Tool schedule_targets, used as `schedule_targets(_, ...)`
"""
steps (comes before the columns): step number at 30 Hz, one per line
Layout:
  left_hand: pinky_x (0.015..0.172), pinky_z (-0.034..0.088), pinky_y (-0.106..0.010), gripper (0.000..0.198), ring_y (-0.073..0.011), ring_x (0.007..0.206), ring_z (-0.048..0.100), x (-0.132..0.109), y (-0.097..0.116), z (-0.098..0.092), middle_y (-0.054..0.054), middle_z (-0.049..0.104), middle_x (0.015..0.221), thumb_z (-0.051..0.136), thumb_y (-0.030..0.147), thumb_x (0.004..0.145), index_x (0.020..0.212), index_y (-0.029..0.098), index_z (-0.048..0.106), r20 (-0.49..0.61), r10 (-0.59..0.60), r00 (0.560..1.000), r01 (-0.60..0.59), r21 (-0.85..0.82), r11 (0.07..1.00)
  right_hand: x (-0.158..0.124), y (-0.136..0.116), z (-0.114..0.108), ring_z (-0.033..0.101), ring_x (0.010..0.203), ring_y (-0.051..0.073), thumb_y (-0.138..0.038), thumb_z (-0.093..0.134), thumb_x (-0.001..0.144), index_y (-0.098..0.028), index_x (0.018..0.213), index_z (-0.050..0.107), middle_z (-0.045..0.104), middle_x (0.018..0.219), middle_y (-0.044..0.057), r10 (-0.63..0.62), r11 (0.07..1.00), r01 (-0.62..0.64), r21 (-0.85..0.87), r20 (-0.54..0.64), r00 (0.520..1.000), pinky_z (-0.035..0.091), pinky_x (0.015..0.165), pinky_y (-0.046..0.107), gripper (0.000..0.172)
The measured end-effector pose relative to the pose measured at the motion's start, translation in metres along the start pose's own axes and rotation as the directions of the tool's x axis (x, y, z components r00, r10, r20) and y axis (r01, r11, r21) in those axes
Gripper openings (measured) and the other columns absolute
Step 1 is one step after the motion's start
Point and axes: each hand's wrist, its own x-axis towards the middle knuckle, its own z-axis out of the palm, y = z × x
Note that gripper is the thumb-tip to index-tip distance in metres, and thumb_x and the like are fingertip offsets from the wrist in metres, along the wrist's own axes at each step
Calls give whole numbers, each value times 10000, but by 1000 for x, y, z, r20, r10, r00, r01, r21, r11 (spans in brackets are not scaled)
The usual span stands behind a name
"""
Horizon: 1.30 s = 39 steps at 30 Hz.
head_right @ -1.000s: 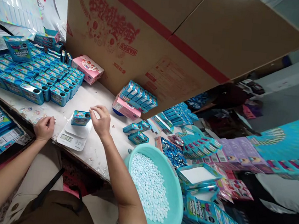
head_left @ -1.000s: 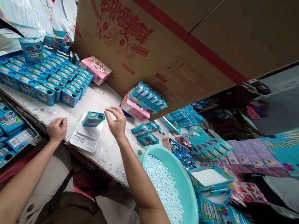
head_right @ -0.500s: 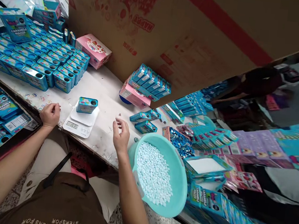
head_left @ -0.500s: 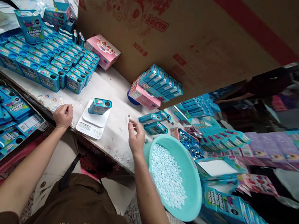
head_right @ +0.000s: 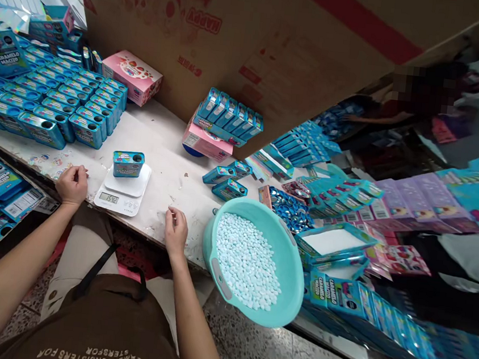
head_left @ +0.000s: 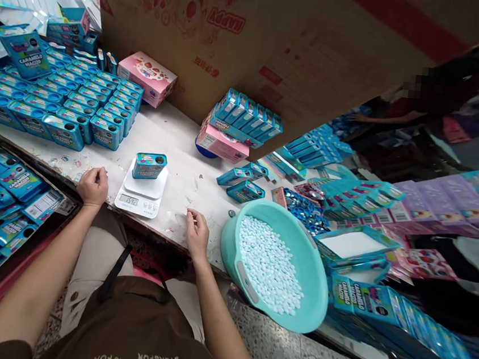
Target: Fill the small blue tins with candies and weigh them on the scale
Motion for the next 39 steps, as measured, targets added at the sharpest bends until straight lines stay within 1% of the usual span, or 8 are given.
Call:
schedule_targets(11,755,423,-322,320,-208,793,601,4,3,-5,-77,663,746,396,389,904,756,199,607,39,-53,998,55,-34,998,1,-6,12,587,937,196,-393,446,902,-173,983,624,644,992,92,-102,993,104,-50,28,994,472,869,372,295)
schedule_targets(14,810,444,-344,338,-212,898,602,15,27,-16,-103,665,905,335,400,925,948,183,594,24,20,999,-16,-149,989,-11,7,14,583,1013,221,-376,450,907,-181,988,630,650,1027,104,-165,981,168,-96,35,986,462,931,419,278)
schedule_targets(16,912,422,-390,387,-237,1049,560,26,58,-23,-141,622,1088,362,449,914,1122,170,533,-31,188,982,-190,-147,971,-17,15,16,570,1073,240,-356,461,906,-192,1027,635,642,1102,115,-247,957,254,-138,66,967,459,957,448,268)
schedule_targets(20,1044,319,-464,650,-320,1262,426,41,126,-23,-174,504,1318,605,524,776,1301,187,424,201,547,813,-561,17,828,-22,27,22,579,1073,259,-323,479,902,-196,1056,642,646,1119,121,-380,891,393,-227,98,920,478,952,483,258)
schedule_targets(23,949,389,-466,606,-333,1119,540,50,151,-15,-176,607,1149,696,429,730,1232,160,491,535,528,660,-667,94,739,-22,31,25,596,1045,264,-323,483,904,-196,1062,638,655,1102,119,-436,860,438,-263,69,897,504,924,487,255)
schedule_targets(26,811,449,-406,407,-285,968,604,65,140,-24,-128,654,996,685,356,752,1097,180,560,672,481,562,-691,62,720,-21,33,27,606,1035,260,-321,481,908,-211,1068,632,662,1093,108,-474,837,468,-284,54,879,518,913,482,246)
schedule_targets(33,845,440,-398,381,-282,1008,566,131,57,-83,-88,636,1063,673,348,764,1108,241,545,549,580,602,-732,89,675,-17,35,33,620,1024,260,-322,479,908,-198,1071,643,674,1082,108,-526,790,501,-352,29,850,531,909,466,263)
schedule_targets(39,847,431,-411,346,-296,1021,534,165,21,-72,-112,595,1071,647,318,771,1088,215,556,622,570,537,-792,138,595,-14,30,32,626,1008,249,-304,477,912,-184,1049,661,679,1062,110,-546,778,503,-377,-9,838,536,894,440,258)
